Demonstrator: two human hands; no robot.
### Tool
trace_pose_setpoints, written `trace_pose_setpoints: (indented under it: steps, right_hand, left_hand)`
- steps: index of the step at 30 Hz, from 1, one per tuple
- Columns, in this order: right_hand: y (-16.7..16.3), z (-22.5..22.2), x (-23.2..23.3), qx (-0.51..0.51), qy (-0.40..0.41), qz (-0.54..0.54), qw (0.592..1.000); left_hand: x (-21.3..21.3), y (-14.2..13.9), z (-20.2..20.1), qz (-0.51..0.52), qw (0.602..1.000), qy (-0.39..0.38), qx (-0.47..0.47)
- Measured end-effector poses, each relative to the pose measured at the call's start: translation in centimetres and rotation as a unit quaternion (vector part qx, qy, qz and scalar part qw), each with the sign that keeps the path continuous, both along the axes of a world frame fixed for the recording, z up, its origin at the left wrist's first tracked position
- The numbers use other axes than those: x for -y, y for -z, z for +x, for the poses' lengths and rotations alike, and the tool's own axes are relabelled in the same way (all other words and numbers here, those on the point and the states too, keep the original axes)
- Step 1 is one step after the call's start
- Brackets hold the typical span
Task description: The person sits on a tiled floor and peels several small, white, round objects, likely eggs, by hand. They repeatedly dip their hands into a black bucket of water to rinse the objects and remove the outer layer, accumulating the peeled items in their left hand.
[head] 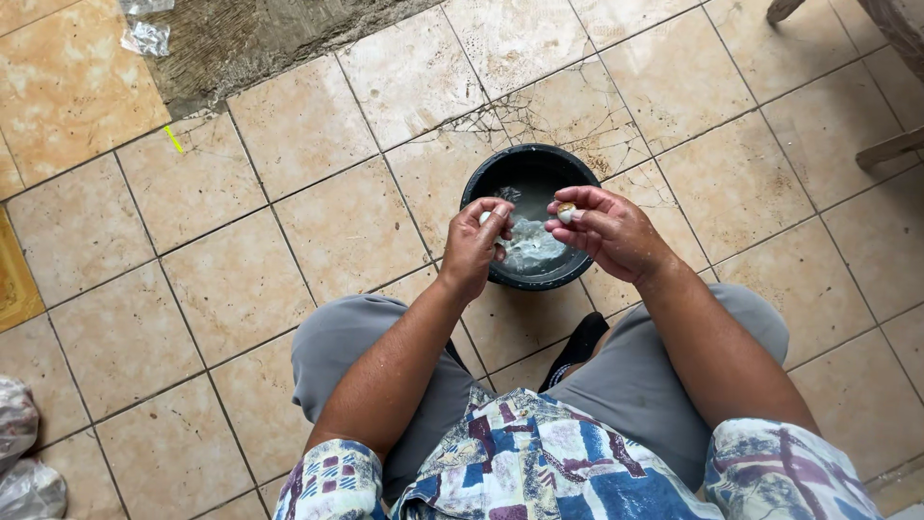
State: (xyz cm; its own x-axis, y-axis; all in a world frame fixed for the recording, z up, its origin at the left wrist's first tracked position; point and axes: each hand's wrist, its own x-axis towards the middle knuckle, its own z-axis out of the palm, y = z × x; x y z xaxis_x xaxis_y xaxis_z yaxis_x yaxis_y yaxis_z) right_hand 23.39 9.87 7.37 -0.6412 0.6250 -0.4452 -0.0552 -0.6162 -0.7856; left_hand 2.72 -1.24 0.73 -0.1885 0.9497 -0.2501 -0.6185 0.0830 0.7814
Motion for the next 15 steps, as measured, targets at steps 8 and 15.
trace_pose_setpoints:
  steps: [8,15]
  right_hand:
    - [0.1,-0.4,1.3,-0.036,-0.026,0.103,0.994]
    - [0.4,-1.3,1.1,0.065,-0.019,0.253,0.965]
  left_hand:
    - [-0.5,-1.5,1.7,0.003,0.998,0.056,0.014]
    - [-0.7,-2.3,1.9,-0.014,0.997,0.070,-0.037]
